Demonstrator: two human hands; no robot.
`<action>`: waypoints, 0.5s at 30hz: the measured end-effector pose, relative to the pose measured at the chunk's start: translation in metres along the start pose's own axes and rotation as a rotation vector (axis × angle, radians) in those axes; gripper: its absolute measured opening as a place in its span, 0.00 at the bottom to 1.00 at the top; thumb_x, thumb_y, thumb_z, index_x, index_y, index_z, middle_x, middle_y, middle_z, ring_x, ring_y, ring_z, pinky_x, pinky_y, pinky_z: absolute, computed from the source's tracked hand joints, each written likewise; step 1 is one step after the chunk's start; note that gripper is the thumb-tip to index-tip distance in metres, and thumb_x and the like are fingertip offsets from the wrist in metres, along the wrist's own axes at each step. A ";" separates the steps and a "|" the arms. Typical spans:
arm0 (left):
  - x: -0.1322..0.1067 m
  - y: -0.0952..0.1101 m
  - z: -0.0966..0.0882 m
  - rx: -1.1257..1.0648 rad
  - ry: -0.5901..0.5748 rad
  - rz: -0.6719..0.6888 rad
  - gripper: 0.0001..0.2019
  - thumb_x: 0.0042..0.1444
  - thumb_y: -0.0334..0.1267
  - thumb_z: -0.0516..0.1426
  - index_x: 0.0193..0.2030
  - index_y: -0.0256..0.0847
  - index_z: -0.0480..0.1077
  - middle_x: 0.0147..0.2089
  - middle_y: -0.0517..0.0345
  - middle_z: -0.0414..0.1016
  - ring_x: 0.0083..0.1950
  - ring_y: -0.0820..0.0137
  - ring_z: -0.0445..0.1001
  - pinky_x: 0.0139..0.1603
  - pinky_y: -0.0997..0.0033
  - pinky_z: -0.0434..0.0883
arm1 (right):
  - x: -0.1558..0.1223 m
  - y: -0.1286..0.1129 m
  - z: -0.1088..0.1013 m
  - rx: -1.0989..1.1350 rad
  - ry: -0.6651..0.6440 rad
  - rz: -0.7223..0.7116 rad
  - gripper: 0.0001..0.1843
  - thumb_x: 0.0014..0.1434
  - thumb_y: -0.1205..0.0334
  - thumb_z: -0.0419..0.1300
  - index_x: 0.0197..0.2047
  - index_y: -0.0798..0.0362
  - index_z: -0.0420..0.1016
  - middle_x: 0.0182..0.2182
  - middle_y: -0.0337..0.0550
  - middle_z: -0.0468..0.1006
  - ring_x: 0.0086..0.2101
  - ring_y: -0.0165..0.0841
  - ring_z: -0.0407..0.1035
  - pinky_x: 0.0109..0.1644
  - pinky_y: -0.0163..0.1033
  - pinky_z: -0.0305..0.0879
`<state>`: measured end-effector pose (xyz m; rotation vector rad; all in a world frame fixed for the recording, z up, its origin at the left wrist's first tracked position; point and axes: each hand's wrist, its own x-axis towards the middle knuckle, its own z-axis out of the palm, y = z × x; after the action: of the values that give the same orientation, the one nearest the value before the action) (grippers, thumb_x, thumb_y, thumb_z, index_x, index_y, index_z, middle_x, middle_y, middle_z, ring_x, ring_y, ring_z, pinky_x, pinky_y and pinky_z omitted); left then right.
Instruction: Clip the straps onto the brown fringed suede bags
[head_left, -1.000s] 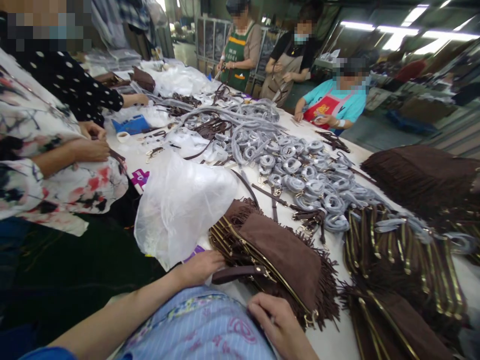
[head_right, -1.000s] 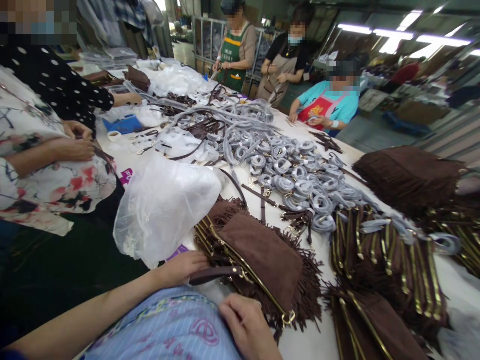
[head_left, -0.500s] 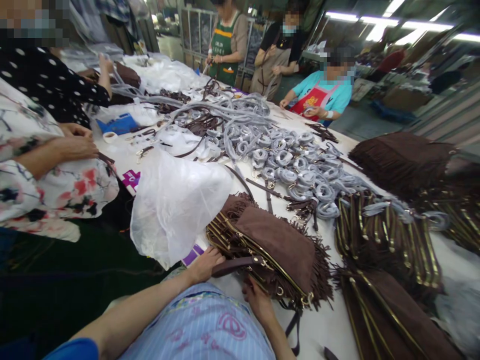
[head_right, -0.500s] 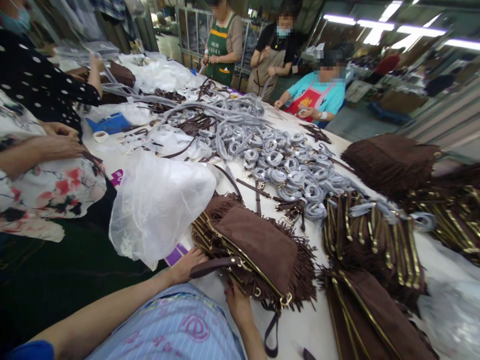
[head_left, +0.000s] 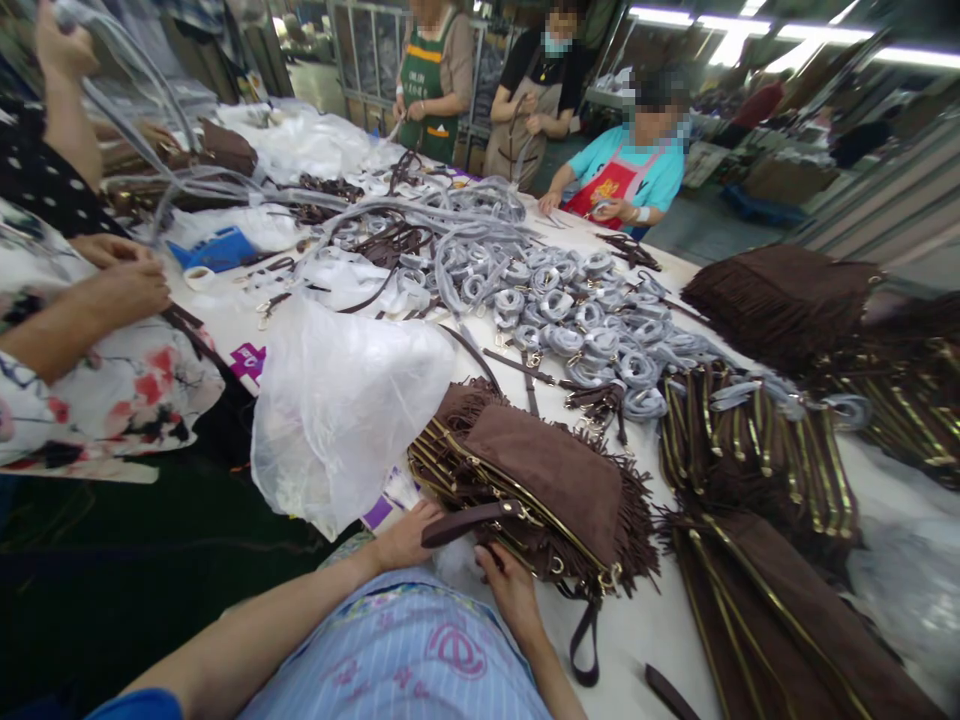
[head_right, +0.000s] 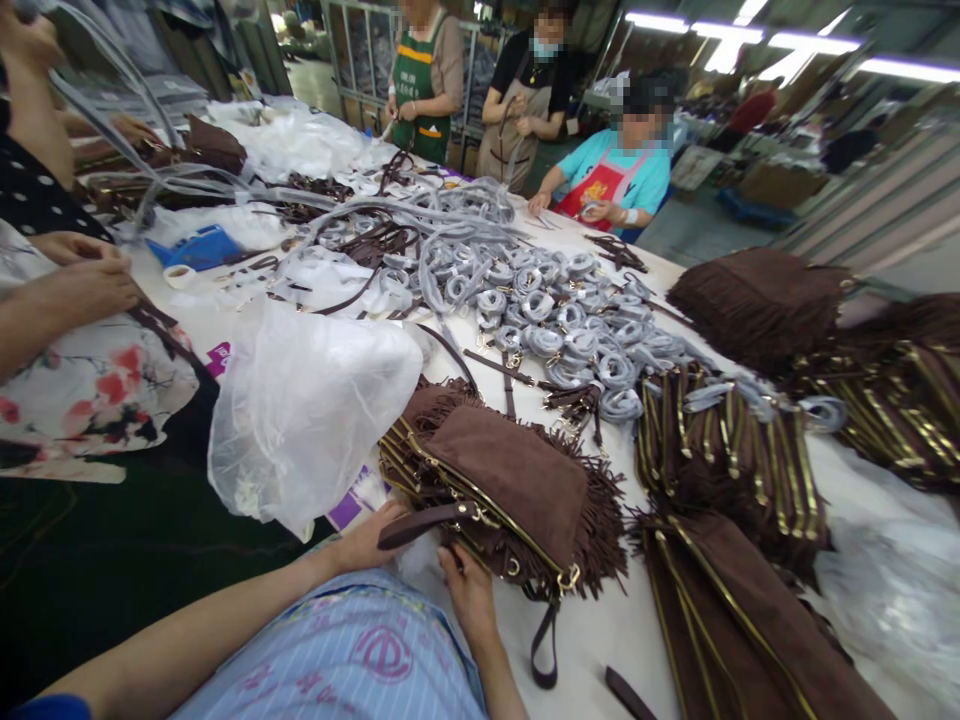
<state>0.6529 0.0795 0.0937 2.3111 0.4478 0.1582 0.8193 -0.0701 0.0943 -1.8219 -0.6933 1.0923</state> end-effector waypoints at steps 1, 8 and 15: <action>0.000 0.001 0.000 -0.041 0.004 -0.010 0.15 0.65 0.35 0.51 0.57 0.41 0.66 0.49 0.51 0.72 0.48 0.63 0.68 0.54 0.62 0.68 | 0.000 0.000 0.000 0.004 -0.001 0.001 0.27 0.52 0.36 0.60 0.37 0.53 0.80 0.34 0.48 0.83 0.35 0.43 0.76 0.33 0.41 0.74; -0.003 0.005 -0.004 -0.166 -0.002 -0.077 0.17 0.65 0.42 0.51 0.57 0.41 0.68 0.48 0.52 0.72 0.49 0.62 0.68 0.55 0.62 0.66 | 0.002 0.000 0.007 0.092 0.009 0.087 0.27 0.44 0.34 0.64 0.29 0.52 0.77 0.25 0.45 0.79 0.28 0.43 0.76 0.26 0.41 0.71; -0.006 0.008 -0.006 -0.223 -0.028 -0.134 0.14 0.62 0.43 0.52 0.52 0.41 0.70 0.42 0.56 0.71 0.44 0.64 0.67 0.52 0.64 0.66 | 0.000 -0.001 0.005 0.223 0.024 0.205 0.29 0.39 0.35 0.67 0.35 0.52 0.75 0.29 0.48 0.82 0.33 0.47 0.77 0.30 0.44 0.73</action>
<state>0.6476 0.0764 0.1036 2.0561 0.5409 0.1046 0.8147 -0.0681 0.0938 -1.7365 -0.3597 1.2264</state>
